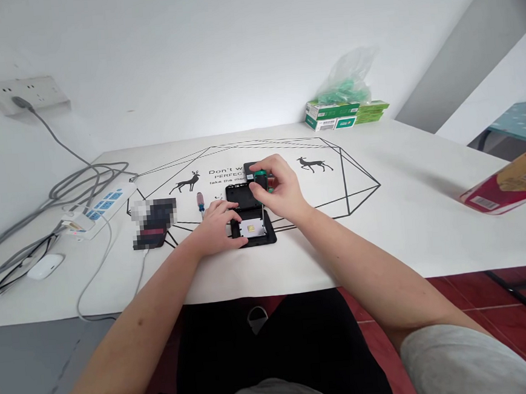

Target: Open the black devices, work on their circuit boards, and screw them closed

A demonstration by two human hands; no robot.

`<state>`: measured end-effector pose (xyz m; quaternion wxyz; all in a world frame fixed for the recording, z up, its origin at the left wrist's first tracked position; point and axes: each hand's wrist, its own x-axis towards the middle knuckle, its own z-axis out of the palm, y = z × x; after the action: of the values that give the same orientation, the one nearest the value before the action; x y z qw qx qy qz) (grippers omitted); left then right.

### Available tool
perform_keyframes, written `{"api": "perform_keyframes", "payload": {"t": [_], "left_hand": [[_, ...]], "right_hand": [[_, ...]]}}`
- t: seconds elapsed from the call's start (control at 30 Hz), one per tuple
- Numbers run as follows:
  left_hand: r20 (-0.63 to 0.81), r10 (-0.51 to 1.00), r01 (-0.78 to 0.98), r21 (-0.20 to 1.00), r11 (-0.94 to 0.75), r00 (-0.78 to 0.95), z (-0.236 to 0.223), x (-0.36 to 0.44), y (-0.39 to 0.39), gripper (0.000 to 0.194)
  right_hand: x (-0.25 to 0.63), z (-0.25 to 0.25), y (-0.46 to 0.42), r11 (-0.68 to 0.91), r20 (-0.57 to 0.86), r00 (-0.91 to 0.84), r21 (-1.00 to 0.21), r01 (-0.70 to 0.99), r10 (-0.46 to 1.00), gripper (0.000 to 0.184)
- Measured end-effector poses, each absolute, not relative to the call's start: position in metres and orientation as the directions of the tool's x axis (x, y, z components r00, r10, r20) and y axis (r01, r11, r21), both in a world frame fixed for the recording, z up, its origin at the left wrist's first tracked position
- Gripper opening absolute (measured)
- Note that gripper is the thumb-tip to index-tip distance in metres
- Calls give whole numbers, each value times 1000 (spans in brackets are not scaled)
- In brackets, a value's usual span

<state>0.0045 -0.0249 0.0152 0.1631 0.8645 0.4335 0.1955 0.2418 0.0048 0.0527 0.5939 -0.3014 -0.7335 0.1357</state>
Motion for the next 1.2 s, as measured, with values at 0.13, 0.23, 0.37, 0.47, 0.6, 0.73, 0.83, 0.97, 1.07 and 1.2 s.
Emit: {"api": "perform_keyframes", "payload": {"t": [0.13, 0.23, 0.37, 0.47, 0.6, 0.73, 0.83, 0.97, 1.07, 1.2], "left_hand": [[192, 816, 688, 453, -567, 545, 16, 5, -25, 39], [190, 817, 689, 454, -565, 545, 17, 4, -25, 39], [183, 821, 691, 460, -558, 541, 16, 3, -24, 39], [188, 818, 684, 465, -562, 544, 16, 3, -23, 38], [184, 819, 682, 472, -559, 543, 16, 3, -24, 38], [186, 819, 684, 468, -559, 543, 17, 3, -24, 38], [184, 819, 685, 466, -560, 544, 17, 4, -24, 39], [177, 817, 680, 474, -560, 549, 17, 3, -24, 39], [175, 817, 681, 473, -560, 550, 17, 3, -24, 39], [181, 814, 680, 467, -565, 552, 17, 3, -24, 38]], "right_hand": [[241, 52, 6, 783, 791, -111, -557, 276, 602, 24], [241, 51, 6, 792, 799, -120, -540, 286, 589, 22], [240, 50, 6, 795, 805, -118, -532, 290, 582, 22], [240, 50, 6, 785, 800, -94, -549, 288, 593, 23], [240, 49, 6, 782, 797, -89, -555, 286, 598, 23], [240, 49, 7, 781, 796, -97, -549, 297, 597, 23], [240, 49, 7, 787, 802, -93, -545, 290, 590, 21], [239, 49, 8, 805, 817, -92, -530, 268, 569, 22], [239, 49, 9, 808, 819, -95, -528, 261, 566, 25], [239, 48, 11, 805, 810, -78, -559, 198, 581, 26]]}}
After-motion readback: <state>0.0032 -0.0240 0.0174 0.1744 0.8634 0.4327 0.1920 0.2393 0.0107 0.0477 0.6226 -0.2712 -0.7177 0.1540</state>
